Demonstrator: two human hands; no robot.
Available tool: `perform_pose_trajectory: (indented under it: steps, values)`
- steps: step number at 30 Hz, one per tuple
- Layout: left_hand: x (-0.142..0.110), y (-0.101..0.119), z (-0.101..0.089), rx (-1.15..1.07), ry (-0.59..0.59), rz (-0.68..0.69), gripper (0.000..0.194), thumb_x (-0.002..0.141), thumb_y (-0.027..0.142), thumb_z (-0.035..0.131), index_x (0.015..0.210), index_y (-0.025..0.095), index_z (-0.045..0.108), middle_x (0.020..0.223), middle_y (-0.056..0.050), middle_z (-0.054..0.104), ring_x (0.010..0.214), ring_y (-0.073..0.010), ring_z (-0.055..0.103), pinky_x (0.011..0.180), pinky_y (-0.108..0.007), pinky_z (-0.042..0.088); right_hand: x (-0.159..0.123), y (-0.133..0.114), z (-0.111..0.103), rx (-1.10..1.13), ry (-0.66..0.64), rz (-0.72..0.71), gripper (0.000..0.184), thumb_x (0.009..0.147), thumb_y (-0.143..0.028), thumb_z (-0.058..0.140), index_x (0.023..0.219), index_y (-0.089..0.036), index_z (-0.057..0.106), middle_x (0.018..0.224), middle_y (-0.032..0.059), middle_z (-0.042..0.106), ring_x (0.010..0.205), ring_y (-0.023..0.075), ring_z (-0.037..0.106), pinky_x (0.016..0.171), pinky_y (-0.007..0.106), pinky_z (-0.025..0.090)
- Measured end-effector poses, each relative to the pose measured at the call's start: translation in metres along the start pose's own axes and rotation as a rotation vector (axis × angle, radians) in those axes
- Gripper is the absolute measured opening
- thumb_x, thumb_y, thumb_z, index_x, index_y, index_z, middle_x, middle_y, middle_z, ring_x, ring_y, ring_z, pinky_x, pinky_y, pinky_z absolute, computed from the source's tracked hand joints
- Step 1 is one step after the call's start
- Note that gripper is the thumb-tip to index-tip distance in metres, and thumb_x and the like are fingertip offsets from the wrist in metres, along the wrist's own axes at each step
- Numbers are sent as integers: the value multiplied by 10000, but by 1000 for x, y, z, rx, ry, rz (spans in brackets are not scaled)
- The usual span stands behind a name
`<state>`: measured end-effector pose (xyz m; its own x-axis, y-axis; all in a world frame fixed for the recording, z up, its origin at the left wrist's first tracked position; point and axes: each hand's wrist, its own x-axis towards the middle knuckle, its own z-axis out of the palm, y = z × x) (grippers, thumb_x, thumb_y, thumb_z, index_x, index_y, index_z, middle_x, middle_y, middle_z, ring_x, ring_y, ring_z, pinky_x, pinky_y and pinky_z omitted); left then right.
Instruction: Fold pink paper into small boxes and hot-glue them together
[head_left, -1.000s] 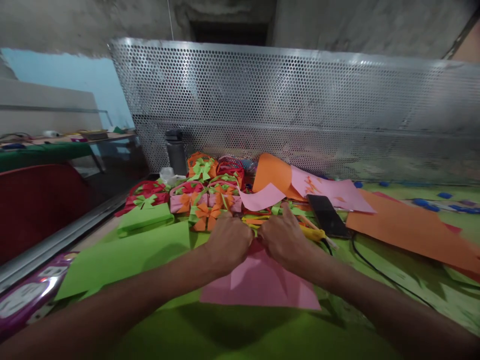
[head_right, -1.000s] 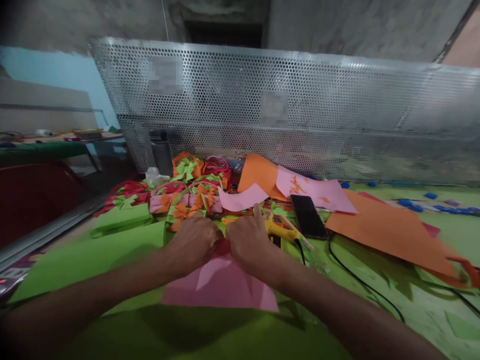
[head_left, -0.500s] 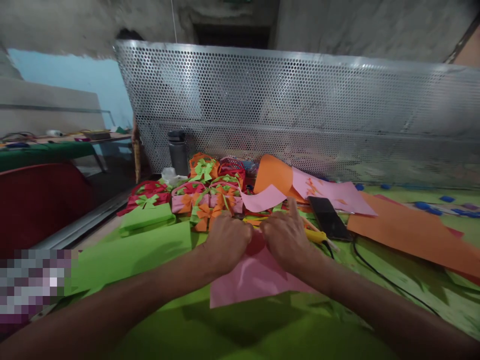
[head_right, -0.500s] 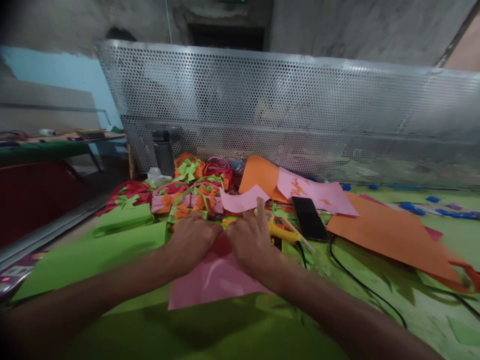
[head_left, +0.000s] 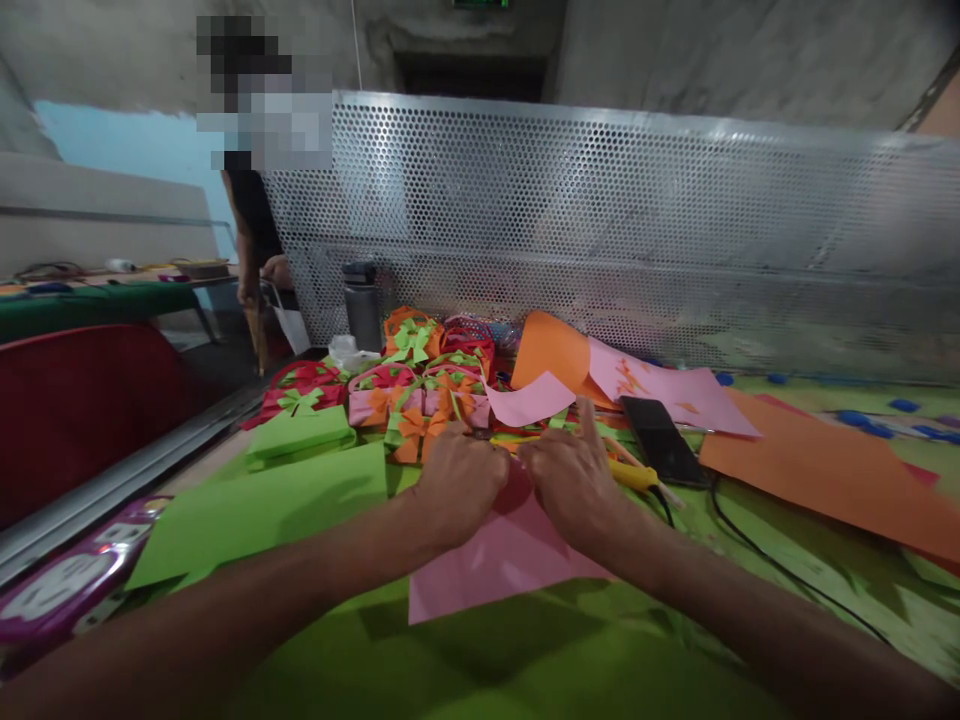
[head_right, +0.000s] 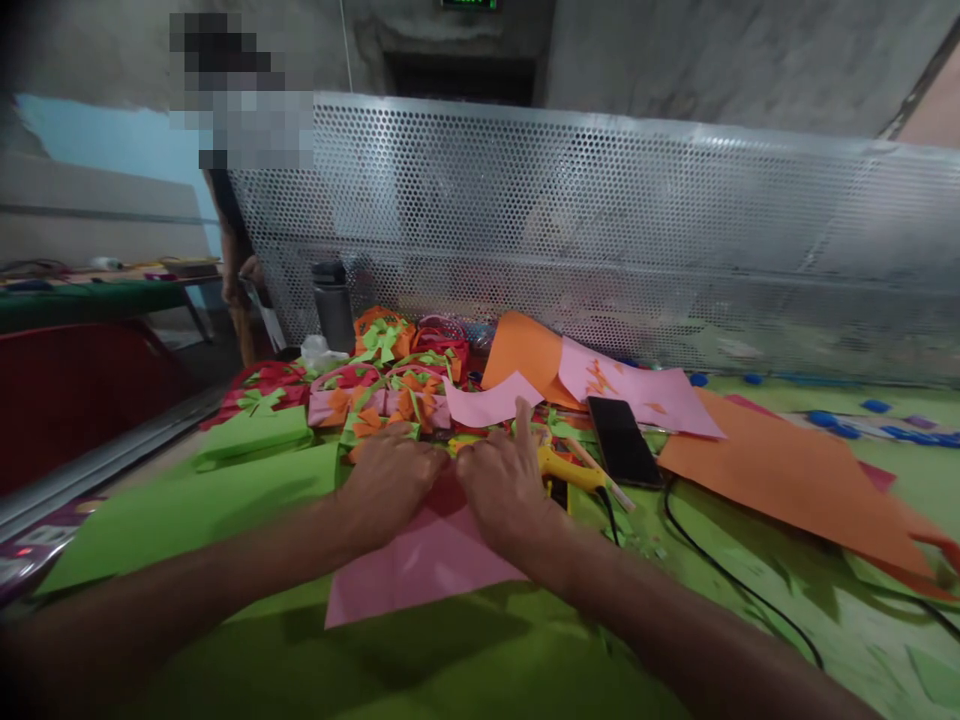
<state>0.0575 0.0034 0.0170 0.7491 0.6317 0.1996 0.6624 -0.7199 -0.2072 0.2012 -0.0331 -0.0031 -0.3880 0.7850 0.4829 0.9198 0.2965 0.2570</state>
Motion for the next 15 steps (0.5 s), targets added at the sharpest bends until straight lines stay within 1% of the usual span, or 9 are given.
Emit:
perform_pose_trajectory:
  steps: [3,8,11,13,15]
  values:
    - [0,-1,-1,16,8,3,196,732,18,475,723,112,648,690,-100,696,655,-247,639,705,-410,441,1,0,-1,-26,24,10,254,719,-36,430,703,-175,642,609,20,589,713,201,528,1008,562,23]
    - [-1,-3,-3,25,15,2,205,728,20,461,708,113,643,692,-116,694,658,-255,643,707,-413,436,3,0,-3,-103,-23,45,267,688,-15,426,661,-170,642,587,33,586,711,212,538,1005,576,23]
    - [-1,-3,-3,7,4,21,154,722,72,493,712,112,641,696,-115,691,661,-259,640,726,-419,426,4,-1,-2,-110,-31,46,264,693,-20,435,685,-171,652,589,31,592,697,206,542,1014,565,30]
    - [-1,-2,-2,-6,-6,25,126,712,99,515,706,106,641,685,-119,687,655,-265,636,728,-423,420,3,-2,-1,-106,-47,50,254,700,-26,447,697,-173,655,593,31,598,719,212,550,1017,561,31]
    - [-1,0,-1,-15,-17,21,129,708,91,514,684,106,640,660,-117,683,639,-258,633,729,-418,416,2,-5,-1,-103,-68,37,238,705,-34,463,700,-176,655,613,37,611,762,225,553,1016,563,30]
